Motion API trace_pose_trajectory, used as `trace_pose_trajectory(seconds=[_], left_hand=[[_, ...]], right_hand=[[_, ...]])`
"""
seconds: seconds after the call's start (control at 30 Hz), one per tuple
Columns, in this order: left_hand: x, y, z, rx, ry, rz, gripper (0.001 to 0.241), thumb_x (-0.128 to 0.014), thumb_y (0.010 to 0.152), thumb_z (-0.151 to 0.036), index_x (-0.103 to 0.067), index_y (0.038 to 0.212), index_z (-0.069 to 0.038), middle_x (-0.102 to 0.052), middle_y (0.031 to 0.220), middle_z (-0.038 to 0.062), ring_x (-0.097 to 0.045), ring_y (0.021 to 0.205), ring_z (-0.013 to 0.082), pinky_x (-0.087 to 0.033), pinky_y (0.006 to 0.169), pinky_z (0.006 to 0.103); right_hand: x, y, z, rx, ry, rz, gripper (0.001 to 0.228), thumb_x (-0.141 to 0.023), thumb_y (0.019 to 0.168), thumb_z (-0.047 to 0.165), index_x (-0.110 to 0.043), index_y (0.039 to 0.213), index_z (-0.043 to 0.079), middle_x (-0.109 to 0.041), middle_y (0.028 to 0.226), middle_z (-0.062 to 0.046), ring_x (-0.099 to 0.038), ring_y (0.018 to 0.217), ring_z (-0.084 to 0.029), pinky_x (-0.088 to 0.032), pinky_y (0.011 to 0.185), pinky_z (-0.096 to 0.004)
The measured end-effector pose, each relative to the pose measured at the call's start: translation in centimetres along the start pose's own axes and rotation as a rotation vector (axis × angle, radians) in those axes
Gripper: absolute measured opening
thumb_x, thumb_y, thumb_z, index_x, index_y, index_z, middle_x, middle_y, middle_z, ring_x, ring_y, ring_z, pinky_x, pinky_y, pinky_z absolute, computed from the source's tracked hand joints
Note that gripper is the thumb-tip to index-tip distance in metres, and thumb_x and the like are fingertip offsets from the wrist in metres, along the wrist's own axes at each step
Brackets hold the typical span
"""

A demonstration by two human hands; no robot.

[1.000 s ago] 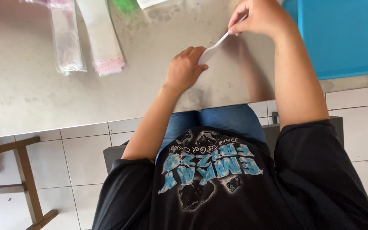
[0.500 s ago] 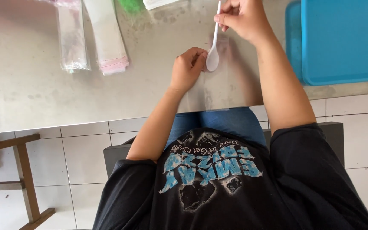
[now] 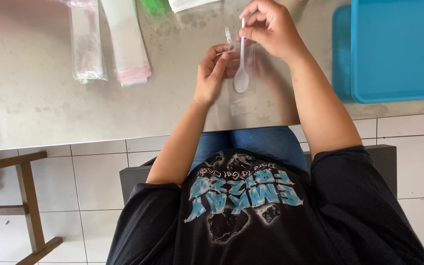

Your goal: The person assembles disposable cutlery sets by placing a plastic spoon, a folded paper napkin, and a wooden toothpick into a clear plastic sleeve. They repeat this process for multiple sets on a stainless steel countertop.

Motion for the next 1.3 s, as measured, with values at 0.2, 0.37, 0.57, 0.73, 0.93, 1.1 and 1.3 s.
trace_pose_trajectory(seconds=[0.2, 0.37, 0.57, 0.73, 0.93, 1.1, 1.3], left_hand=[[-2.2, -2.1, 0.4, 0.091, -0.166, 0.3, 0.05, -0.04, 0.092, -0.036, -0.041, 0.125, 0.001, -0.059, 0.109, 0.019, -0.062, 0.096, 0.0264, -0.054, 0.077, 0.0358], [-3.1, -3.1, 0.9, 0.128, -0.206, 0.37, 0.058, -0.037, 0.092, -0.04, -0.031, 0.132, 0.001, -0.056, 0.111, 0.025, -0.063, 0.093, 0.0343, -0.054, 0.086, 0.0441], [-2.7, -3.0, -0.1, 0.144, -0.228, 0.247, 0.051, -0.033, 0.093, -0.036, -0.034, 0.131, -0.002, -0.06, 0.105, 0.023, -0.064, 0.088, 0.0332, -0.053, 0.083, 0.0454], [-2.4, -2.8, 0.2, 0.148, -0.215, 0.224, 0.056, -0.035, 0.092, -0.038, -0.032, 0.132, 0.0, -0.061, 0.103, 0.019, -0.065, 0.086, 0.0302, -0.053, 0.077, 0.038], [-2.4, -2.9, 0.2, 0.104, -0.213, 0.206, 0.055, -0.035, 0.092, -0.037, -0.033, 0.131, 0.001, -0.059, 0.102, 0.025, -0.065, 0.082, 0.0342, -0.055, 0.083, 0.0443], [-2.6, -3.0, 0.0, 0.082, -0.166, 0.218, 0.056, -0.033, 0.092, -0.039, -0.032, 0.132, 0.001, -0.06, 0.104, 0.023, -0.066, 0.082, 0.0315, -0.055, 0.081, 0.0424], [-2.4, -3.0, 0.9, 0.04, -0.227, 0.264, 0.056, -0.035, 0.094, -0.037, -0.028, 0.134, 0.001, -0.057, 0.111, 0.022, -0.064, 0.09, 0.0325, -0.052, 0.085, 0.043]], right_hand=[[0.9, 1.0, -0.1, -0.056, 0.16, -0.051, 0.005, -0.06, 0.09, 0.0, -0.056, 0.086, -0.002, -0.056, 0.094, -0.009, -0.065, 0.076, -0.019, -0.057, 0.063, -0.023], [0.7, 1.5, -0.6, -0.001, 0.069, -0.071, 0.004, -0.062, 0.091, 0.002, -0.059, 0.088, 0.003, -0.063, 0.085, -0.007, -0.065, 0.082, -0.016, -0.056, 0.071, -0.023], [-0.3, 1.3, 1.1, -0.043, -0.046, -0.062, 0.017, -0.066, 0.088, 0.011, -0.054, 0.1, 0.008, -0.058, 0.079, 0.001, -0.058, 0.078, -0.009, -0.045, 0.071, -0.021], [-0.8, 1.4, 1.7, -0.018, -0.204, 0.006, 0.037, -0.079, 0.072, 0.011, -0.054, 0.1, 0.009, -0.061, 0.079, 0.0, -0.054, 0.079, -0.01, -0.036, 0.076, -0.025], [-0.9, 1.2, 1.7, -0.036, -0.258, 0.032, 0.026, -0.079, 0.075, 0.013, -0.058, 0.09, 0.01, -0.064, 0.081, -0.002, -0.06, 0.078, -0.009, -0.039, 0.078, -0.026], [-1.0, 1.3, 1.4, -0.063, -0.231, 0.066, 0.02, -0.078, 0.075, 0.01, -0.059, 0.083, 0.009, -0.063, 0.079, 0.0, -0.061, 0.076, -0.008, -0.044, 0.072, -0.022], [-1.4, 1.6, 1.6, -0.098, -0.225, 0.135, 0.007, -0.071, 0.08, 0.007, -0.065, 0.079, 0.01, -0.065, 0.079, 0.001, -0.059, 0.077, -0.008, -0.045, 0.072, -0.02]])
Point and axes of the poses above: each hand's wrist, its own y-axis towards the middle knuckle, its own x-axis out of the back of the hand, z = x × y, the point moved 7 cm from there along y, towards the middle knuckle
